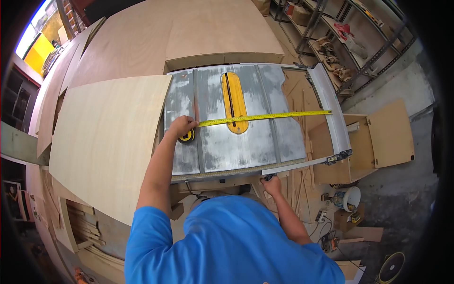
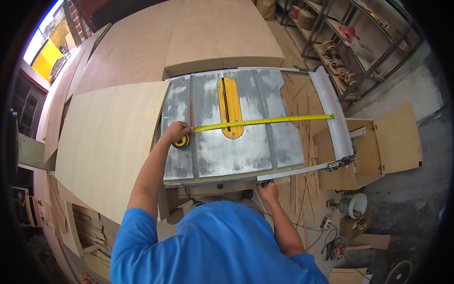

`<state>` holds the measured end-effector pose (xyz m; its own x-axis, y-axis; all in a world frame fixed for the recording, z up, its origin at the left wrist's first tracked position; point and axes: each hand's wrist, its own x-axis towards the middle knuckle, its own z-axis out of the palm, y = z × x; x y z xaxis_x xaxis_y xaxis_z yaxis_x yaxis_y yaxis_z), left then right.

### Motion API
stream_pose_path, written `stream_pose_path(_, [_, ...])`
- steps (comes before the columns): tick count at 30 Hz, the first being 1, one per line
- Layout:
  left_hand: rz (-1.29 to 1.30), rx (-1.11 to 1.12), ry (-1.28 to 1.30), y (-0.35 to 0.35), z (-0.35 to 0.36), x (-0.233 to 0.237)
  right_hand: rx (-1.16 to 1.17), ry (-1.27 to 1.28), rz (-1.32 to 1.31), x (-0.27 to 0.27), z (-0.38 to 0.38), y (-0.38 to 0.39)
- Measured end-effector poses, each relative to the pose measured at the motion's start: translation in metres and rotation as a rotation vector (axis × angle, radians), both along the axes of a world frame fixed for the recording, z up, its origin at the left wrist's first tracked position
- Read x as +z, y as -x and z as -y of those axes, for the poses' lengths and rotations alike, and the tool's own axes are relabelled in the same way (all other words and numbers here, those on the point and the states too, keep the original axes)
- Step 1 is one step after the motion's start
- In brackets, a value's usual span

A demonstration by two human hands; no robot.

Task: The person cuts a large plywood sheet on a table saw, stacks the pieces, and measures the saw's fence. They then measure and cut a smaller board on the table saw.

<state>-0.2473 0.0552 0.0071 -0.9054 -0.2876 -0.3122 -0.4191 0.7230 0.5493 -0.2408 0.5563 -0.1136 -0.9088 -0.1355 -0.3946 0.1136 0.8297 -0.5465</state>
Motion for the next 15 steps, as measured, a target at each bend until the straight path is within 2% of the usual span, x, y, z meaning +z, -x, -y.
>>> stream_pose_path(6, [0.000,0.006,0.036,-0.001,-0.001,0.005,0.029,0.022,-0.066,0.011,0.004,-0.001])
stream_pose_path(9, [0.021,-0.006,0.032,0.000,0.000,0.003,0.042,-0.017,0.032,0.014,0.000,0.002])
stream_pose_path(15, [-0.006,0.006,0.016,0.000,-0.001,0.004,0.031,0.007,0.005,0.013,0.001,0.002])
